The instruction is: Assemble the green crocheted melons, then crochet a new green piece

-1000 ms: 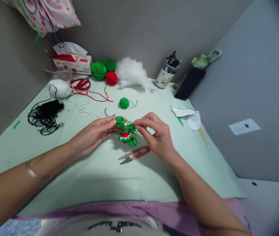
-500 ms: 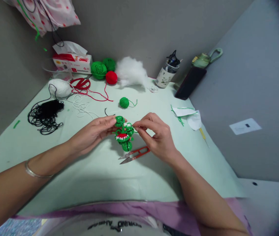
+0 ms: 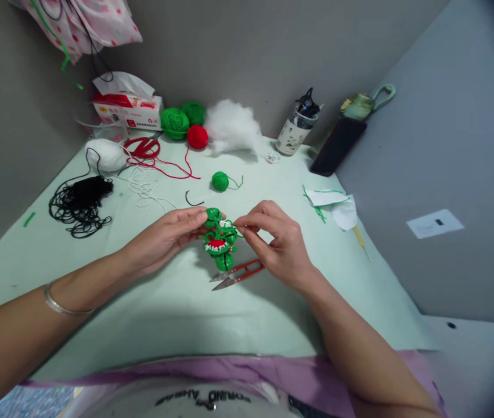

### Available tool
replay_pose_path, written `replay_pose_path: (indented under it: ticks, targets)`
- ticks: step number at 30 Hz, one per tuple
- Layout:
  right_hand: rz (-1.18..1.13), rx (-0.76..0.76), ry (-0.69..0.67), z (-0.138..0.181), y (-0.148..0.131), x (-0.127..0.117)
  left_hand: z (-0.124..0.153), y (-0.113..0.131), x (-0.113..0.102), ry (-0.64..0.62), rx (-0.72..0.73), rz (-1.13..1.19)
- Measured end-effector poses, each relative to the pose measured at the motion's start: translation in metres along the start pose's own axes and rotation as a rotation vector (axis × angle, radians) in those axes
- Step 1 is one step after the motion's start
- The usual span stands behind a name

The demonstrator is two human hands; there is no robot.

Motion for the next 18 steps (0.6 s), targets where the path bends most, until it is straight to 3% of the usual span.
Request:
replay_pose_path:
  ticks: [11,18]
  targets:
    - [-0.348,0.278,-0.153,-0.007,0.015,0.011,0.000,-0.006,0.000,0.028,-0.110,0.164]
    - [-0.294,0.230,-0.129,-0.006,0.010,0.012,0.001,-0.004,0.001,0.069,-0.111,0.128]
Point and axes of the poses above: each hand's wrist, its own z-axis away from the middle knuckle, its own x-axis out of the palm, y = z × x, the point moved 4 cm from there along -z, towards the middle knuckle, and after that the axes turned 14 degrees about x, right-handed, at the moved point
